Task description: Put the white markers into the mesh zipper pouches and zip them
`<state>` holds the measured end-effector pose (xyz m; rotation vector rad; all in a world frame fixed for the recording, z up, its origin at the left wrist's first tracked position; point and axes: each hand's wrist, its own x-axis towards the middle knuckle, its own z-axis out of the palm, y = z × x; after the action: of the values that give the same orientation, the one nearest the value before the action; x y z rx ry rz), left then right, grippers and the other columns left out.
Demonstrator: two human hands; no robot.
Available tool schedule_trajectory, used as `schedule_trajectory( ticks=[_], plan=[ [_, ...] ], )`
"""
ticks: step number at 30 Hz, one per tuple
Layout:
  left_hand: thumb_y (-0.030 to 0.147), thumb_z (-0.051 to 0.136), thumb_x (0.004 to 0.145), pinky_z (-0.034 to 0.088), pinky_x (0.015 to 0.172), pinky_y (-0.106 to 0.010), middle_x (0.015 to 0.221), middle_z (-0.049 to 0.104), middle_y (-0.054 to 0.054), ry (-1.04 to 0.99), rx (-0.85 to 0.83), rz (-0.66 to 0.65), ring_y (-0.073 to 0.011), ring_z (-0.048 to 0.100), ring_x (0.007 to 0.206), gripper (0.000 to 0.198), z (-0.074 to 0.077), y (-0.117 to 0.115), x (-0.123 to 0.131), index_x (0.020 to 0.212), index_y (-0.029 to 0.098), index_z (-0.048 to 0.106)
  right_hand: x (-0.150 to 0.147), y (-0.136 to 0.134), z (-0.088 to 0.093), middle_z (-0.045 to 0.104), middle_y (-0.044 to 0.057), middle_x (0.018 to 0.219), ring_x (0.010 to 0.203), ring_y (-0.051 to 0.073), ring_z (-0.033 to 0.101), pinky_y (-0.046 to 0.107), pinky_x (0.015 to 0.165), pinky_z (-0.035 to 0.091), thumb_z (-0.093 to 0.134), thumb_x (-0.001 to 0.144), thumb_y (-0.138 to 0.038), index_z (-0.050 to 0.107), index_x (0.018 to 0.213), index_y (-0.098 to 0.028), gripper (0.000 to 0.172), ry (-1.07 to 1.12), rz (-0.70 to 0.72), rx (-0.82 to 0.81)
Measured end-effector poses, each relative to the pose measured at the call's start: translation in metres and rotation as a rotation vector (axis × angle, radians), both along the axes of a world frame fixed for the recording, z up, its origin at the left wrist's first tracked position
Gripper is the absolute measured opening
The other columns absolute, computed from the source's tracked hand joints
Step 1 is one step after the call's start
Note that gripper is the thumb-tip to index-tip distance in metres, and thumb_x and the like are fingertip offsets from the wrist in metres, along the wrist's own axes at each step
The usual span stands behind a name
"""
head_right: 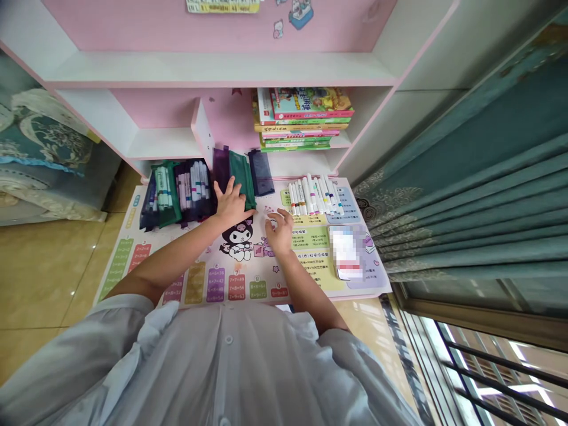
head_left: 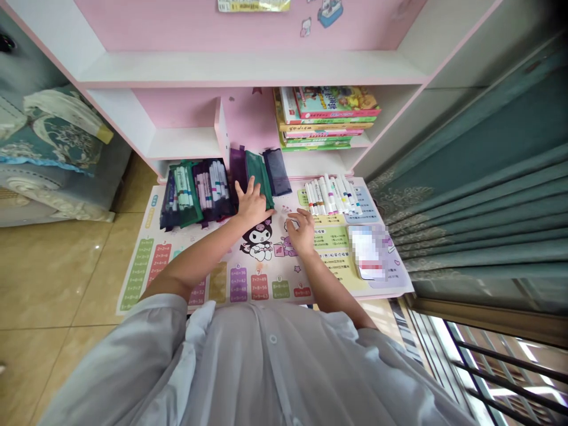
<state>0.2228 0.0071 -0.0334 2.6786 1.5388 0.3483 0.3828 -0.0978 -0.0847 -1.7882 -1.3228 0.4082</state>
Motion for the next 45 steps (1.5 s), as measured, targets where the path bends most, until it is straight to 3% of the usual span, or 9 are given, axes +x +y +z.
schedule_trajectory(
  ticks=[5,9,14,22,27,30,34,40,45],
  plan=[
    [0.046,0.067,0.085,0.001,0.118,-0.081,0.141,0.059,-0.022,0.049,0.017,-0.005,-0.0469,0.023,0.152,0.037,0.001,0.005,0.006,0.099,0.016,0.081,0.001,0.001,-0.002,0.056,0.014,0.133,0.13,0.029,0.053,0.048,0.105,0.052,0.057,0.088,-0.03,0.073,0.102,-0.022,0.022,0.001,-0.002,-0.016],
    [0.036,0.067,0.083,-0.002,0.119,-0.081,0.135,0.063,-0.022,0.045,0.022,-0.044,-0.0469,0.026,0.151,0.028,0.001,0.008,0.01,0.095,0.016,0.082,0.001,0.001,-0.003,0.056,0.016,0.132,0.129,0.029,0.053,0.047,0.105,0.052,0.057,0.088,-0.029,0.073,0.103,-0.02,0.023,0.004,0.006,-0.013],
    [0.016,0.052,0.086,-0.01,0.12,-0.077,0.131,0.067,-0.017,-0.06,0.008,-0.119,-0.0378,0.032,0.151,0.029,0.002,0.003,0.01,0.092,0.019,0.081,0.002,0.002,-0.003,0.058,0.014,0.129,0.128,0.028,0.054,0.049,0.111,0.048,0.056,0.088,-0.026,0.072,0.1,-0.021,0.021,-0.039,-0.003,0.004],
    [0.026,0.042,0.101,-0.011,0.122,-0.073,0.143,0.063,-0.009,-0.221,0.152,0.08,-0.0311,0.034,0.152,0.033,0.02,-0.02,-0.027,0.098,0.025,0.074,0.003,0.0,-0.005,0.057,0.016,0.131,0.13,0.03,0.052,0.051,0.111,0.046,0.055,0.088,-0.03,0.069,0.108,-0.02,0.027,-0.052,0.004,0.037],
    [0.037,0.044,0.102,-0.009,0.125,-0.065,0.134,0.068,-0.008,-0.381,0.303,0.224,-0.0317,0.04,0.149,0.031,0.028,-0.047,-0.059,0.091,0.027,0.072,-0.001,-0.005,0.001,0.057,0.015,0.127,0.127,0.03,0.053,0.054,0.109,0.047,0.054,0.091,-0.034,0.067,0.107,-0.022,0.024,-0.128,0.03,0.244],
    [0.042,0.044,0.102,-0.003,0.125,-0.064,0.126,0.072,-0.009,-0.532,0.426,0.214,-0.0314,0.046,0.144,0.035,0.027,-0.073,-0.077,0.086,0.025,0.07,-0.01,-0.013,0.014,0.056,0.013,0.125,0.129,0.031,0.052,0.057,0.108,0.047,0.055,0.093,-0.035,0.064,0.107,-0.024,0.019,-0.192,0.075,0.412],
    [0.043,0.042,0.103,0.01,0.124,-0.06,0.129,0.069,-0.009,-0.585,0.366,0.169,-0.0298,0.043,0.145,0.037,0.027,-0.115,-0.096,0.089,0.025,0.071,-0.028,-0.04,0.038,0.056,0.011,0.127,0.134,0.032,0.049,0.06,0.112,0.043,0.058,0.095,-0.034,0.063,0.109,-0.026,0.017,-0.29,0.15,0.525],
    [0.036,0.045,0.102,0.017,0.123,-0.059,0.13,0.068,-0.009,-0.59,0.211,0.124,-0.0282,0.041,0.146,0.03,0.011,-0.161,-0.112,0.09,0.025,0.071,-0.055,-0.08,0.064,0.056,0.012,0.13,0.143,0.039,0.037,0.062,0.115,0.037,0.069,0.088,-0.047,0.069,0.107,-0.026,0.028,-0.458,0.267,0.51],
    [0.035,0.045,0.102,0.018,0.122,-0.062,0.131,0.067,-0.009,-0.608,0.113,0.12,-0.0295,0.041,0.145,0.032,-0.016,-0.178,-0.119,0.091,0.024,0.073,-0.071,-0.088,0.066,0.058,0.011,0.138,0.148,0.04,0.029,0.063,0.117,0.03,0.068,0.089,-0.047,0.074,0.101,-0.025,0.025,-0.532,0.425,0.283]
  ],
)
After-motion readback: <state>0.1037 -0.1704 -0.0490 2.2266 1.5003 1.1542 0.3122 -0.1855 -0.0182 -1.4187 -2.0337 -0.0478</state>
